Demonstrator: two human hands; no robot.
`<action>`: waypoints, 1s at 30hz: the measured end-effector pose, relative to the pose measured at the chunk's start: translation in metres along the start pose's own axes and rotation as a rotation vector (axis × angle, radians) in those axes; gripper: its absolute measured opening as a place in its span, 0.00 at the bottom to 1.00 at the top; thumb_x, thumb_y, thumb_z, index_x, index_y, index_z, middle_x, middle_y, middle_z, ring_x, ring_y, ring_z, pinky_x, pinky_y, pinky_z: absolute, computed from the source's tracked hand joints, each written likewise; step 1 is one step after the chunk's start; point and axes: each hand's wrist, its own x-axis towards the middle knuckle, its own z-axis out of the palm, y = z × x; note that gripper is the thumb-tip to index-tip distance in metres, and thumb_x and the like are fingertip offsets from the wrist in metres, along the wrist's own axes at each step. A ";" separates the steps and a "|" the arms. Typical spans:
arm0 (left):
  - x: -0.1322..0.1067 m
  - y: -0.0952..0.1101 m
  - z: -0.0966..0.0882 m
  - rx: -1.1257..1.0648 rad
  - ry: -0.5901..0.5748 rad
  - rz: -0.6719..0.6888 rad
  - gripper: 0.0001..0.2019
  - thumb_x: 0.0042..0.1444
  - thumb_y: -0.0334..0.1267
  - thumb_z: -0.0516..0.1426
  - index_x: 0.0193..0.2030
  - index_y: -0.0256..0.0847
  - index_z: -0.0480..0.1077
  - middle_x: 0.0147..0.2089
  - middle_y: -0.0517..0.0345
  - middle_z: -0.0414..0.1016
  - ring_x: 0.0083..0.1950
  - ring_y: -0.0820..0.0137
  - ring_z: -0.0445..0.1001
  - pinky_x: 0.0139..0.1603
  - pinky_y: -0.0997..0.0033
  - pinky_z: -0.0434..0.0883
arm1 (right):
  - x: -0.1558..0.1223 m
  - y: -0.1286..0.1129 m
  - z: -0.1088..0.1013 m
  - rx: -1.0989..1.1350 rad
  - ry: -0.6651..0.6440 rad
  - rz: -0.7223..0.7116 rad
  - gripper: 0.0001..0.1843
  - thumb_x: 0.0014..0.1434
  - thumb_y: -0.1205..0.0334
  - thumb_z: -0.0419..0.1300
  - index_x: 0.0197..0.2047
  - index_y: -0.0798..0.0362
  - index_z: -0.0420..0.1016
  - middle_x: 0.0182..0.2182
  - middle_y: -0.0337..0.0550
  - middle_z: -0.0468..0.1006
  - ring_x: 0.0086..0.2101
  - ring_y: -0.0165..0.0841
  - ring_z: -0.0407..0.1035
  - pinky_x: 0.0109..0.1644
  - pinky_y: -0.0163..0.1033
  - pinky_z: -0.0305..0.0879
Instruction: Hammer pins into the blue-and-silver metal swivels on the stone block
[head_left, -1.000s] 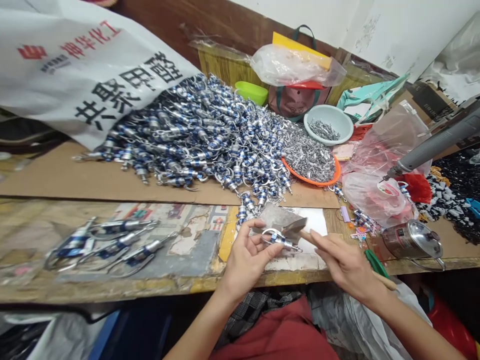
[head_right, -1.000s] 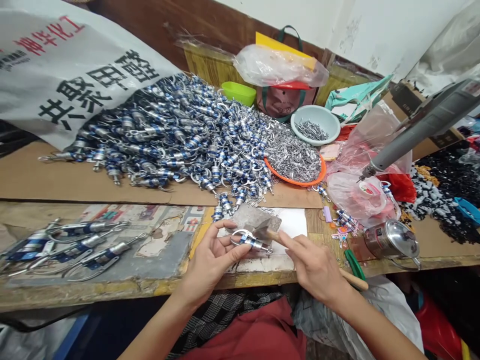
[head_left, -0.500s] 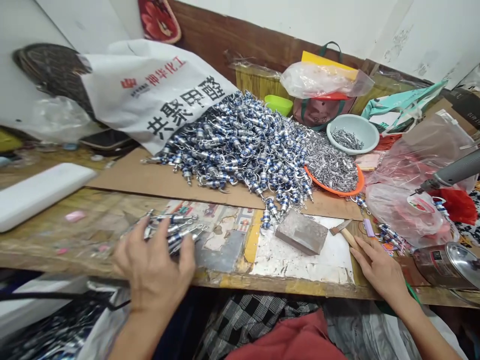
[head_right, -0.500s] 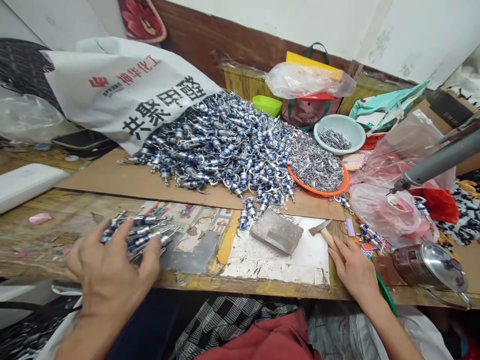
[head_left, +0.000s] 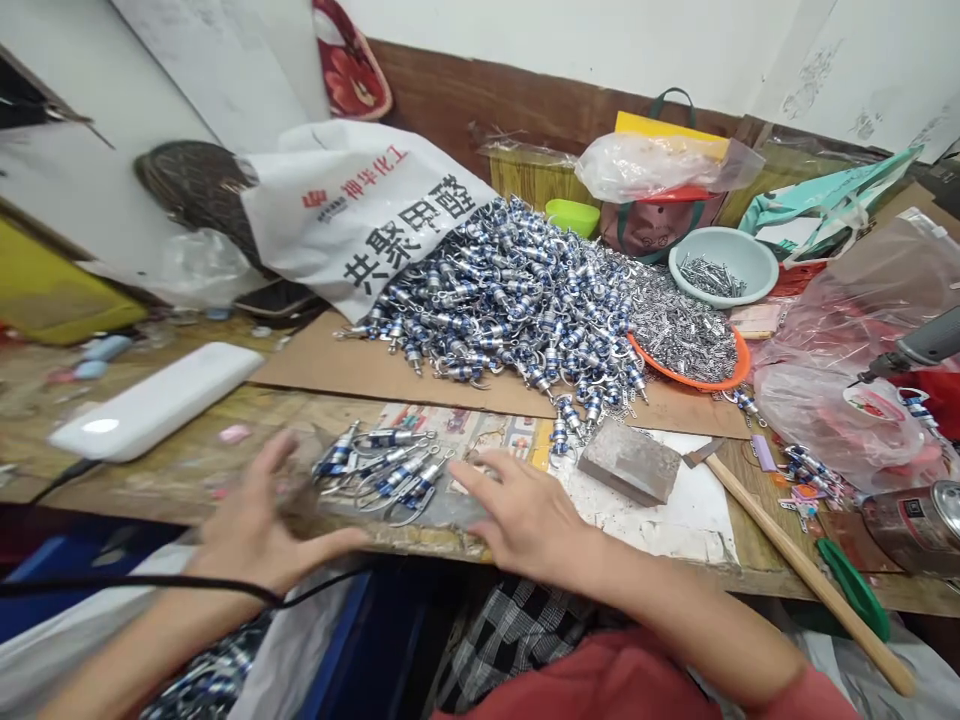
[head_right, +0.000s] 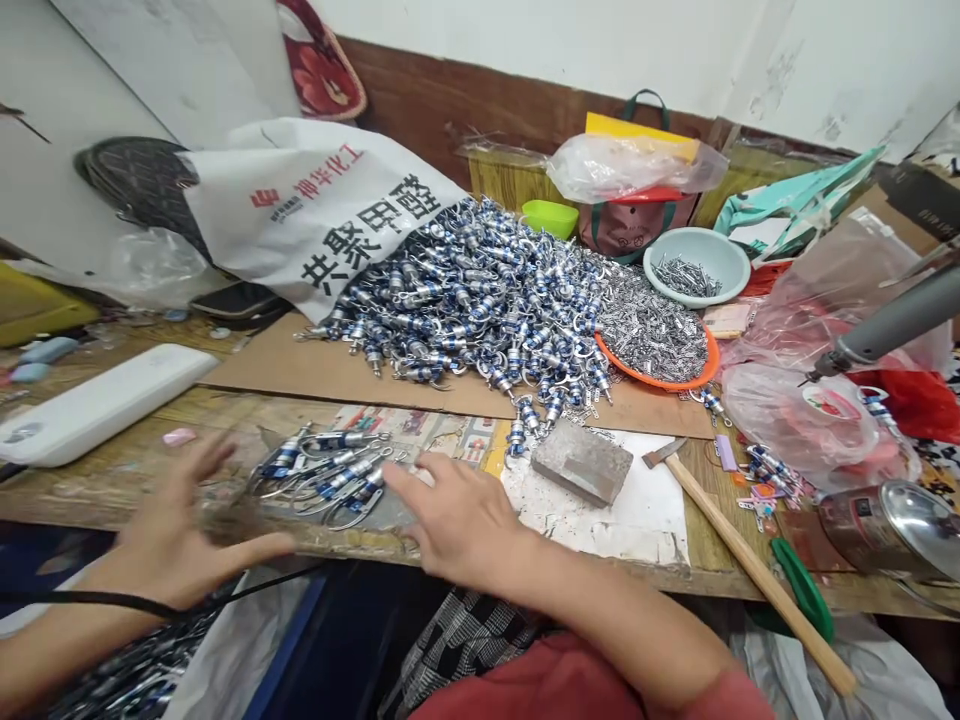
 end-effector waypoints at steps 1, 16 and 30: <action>0.012 0.007 0.004 0.027 -0.080 0.005 0.53 0.39 0.49 0.63 0.65 0.31 0.37 0.65 0.28 0.49 0.63 0.41 0.55 0.57 0.43 0.59 | 0.025 -0.001 0.007 -0.013 -0.063 0.025 0.37 0.50 0.64 0.63 0.61 0.50 0.52 0.54 0.50 0.63 0.48 0.41 0.65 0.45 0.43 0.68; 0.006 0.023 0.028 0.102 0.051 0.357 0.25 0.50 0.46 0.56 0.55 0.40 0.64 0.49 0.43 0.71 0.57 0.50 0.63 0.54 0.51 0.61 | 0.087 0.014 0.047 0.213 -0.190 0.129 0.32 0.42 0.56 0.68 0.51 0.47 0.67 0.42 0.41 0.70 0.42 0.38 0.67 0.43 0.39 0.64; 0.038 0.043 0.003 0.105 -0.249 0.220 0.18 0.44 0.44 0.54 0.42 0.41 0.72 0.44 0.51 0.76 0.43 0.57 0.73 0.45 0.61 0.69 | 0.084 0.009 0.080 0.806 0.130 0.396 0.30 0.39 0.66 0.67 0.48 0.52 0.66 0.41 0.39 0.70 0.25 0.24 0.66 0.32 0.34 0.68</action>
